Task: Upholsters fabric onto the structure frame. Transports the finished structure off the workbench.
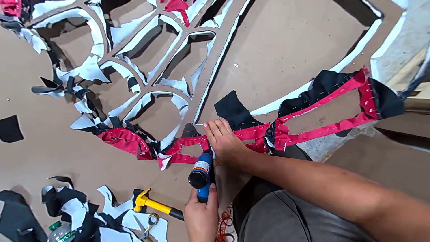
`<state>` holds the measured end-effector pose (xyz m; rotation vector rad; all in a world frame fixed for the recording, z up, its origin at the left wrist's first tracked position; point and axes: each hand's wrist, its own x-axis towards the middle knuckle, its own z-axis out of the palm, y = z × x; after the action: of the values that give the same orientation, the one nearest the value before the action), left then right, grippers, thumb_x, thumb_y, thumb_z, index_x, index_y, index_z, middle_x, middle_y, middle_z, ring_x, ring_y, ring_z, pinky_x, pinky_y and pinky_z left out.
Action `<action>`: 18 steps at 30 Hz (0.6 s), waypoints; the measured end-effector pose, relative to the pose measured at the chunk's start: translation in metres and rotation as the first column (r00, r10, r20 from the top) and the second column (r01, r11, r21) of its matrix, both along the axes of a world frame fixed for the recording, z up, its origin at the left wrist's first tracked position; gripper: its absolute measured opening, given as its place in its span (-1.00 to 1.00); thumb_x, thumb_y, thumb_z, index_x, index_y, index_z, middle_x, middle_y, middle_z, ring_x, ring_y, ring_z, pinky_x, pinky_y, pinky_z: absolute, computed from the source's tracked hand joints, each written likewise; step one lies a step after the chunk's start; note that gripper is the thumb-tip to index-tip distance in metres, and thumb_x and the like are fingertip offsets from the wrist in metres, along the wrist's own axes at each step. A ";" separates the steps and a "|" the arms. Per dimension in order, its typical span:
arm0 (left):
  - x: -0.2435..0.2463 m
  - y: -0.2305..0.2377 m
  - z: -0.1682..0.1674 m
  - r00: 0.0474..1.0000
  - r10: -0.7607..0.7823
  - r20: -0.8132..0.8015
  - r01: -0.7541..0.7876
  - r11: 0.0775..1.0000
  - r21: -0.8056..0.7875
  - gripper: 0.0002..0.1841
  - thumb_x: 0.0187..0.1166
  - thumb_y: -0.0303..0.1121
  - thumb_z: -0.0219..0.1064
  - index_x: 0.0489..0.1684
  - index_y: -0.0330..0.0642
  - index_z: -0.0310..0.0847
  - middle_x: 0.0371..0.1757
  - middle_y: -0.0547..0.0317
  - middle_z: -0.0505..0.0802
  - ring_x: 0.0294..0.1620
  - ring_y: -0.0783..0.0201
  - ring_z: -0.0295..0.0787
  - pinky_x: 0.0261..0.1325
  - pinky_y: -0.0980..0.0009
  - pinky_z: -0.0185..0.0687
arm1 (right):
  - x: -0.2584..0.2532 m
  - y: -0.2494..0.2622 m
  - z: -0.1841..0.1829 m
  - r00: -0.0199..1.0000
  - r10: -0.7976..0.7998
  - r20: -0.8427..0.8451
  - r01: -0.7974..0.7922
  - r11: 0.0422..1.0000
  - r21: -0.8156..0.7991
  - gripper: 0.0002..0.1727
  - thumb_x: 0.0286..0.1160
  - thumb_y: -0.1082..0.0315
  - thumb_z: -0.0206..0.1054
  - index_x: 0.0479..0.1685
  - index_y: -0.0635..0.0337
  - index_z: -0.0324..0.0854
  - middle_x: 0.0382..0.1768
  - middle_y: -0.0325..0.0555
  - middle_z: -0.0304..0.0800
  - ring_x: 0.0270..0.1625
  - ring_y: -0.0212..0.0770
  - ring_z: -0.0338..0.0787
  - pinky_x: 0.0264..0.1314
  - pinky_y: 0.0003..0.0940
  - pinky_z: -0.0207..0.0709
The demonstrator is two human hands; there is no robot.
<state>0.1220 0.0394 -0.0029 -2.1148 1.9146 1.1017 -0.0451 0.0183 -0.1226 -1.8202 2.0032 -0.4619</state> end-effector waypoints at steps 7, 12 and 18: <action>-0.010 -0.011 0.002 0.999 0.017 0.041 -0.019 0.998 0.054 -0.65 0.45 -0.01 0.34 -0.17 -0.13 0.73 -0.64 0.32 0.76 -0.70 0.34 0.72 -0.59 0.23 0.72 | -0.003 -0.001 0.001 1.000 0.006 0.008 -0.006 1.000 0.007 0.42 -0.33 -0.26 0.75 0.73 0.41 0.23 0.64 0.33 0.37 0.68 0.26 0.38 0.84 0.18 -0.01; -0.016 -0.015 0.002 0.998 0.037 0.043 -0.039 0.997 0.061 -0.66 0.45 -0.03 0.34 -0.16 -0.13 0.72 -0.63 0.32 0.75 -0.68 0.35 0.71 -0.58 0.25 0.71 | -0.001 0.001 -0.002 0.999 -0.002 0.033 0.003 1.000 -0.023 0.43 -0.36 -0.29 0.75 0.71 0.40 0.26 0.63 0.30 0.39 0.68 0.23 0.39 0.85 0.16 -0.02; -0.016 -0.028 0.002 1.000 0.001 0.029 -0.003 0.996 0.092 -0.65 0.44 -0.01 0.33 -0.10 -0.09 0.75 -0.61 0.32 0.76 -0.67 0.34 0.72 -0.57 0.24 0.73 | -0.001 0.002 -0.007 1.000 0.002 0.012 -0.001 0.997 -0.072 0.47 -0.36 -0.39 0.69 0.71 0.41 0.23 0.62 0.29 0.42 0.67 0.21 0.41 0.86 0.15 -0.02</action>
<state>0.1062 0.0112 -0.0010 -2.0732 1.8123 1.1302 -0.0461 0.0204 -0.1300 -1.8564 2.0013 -0.5496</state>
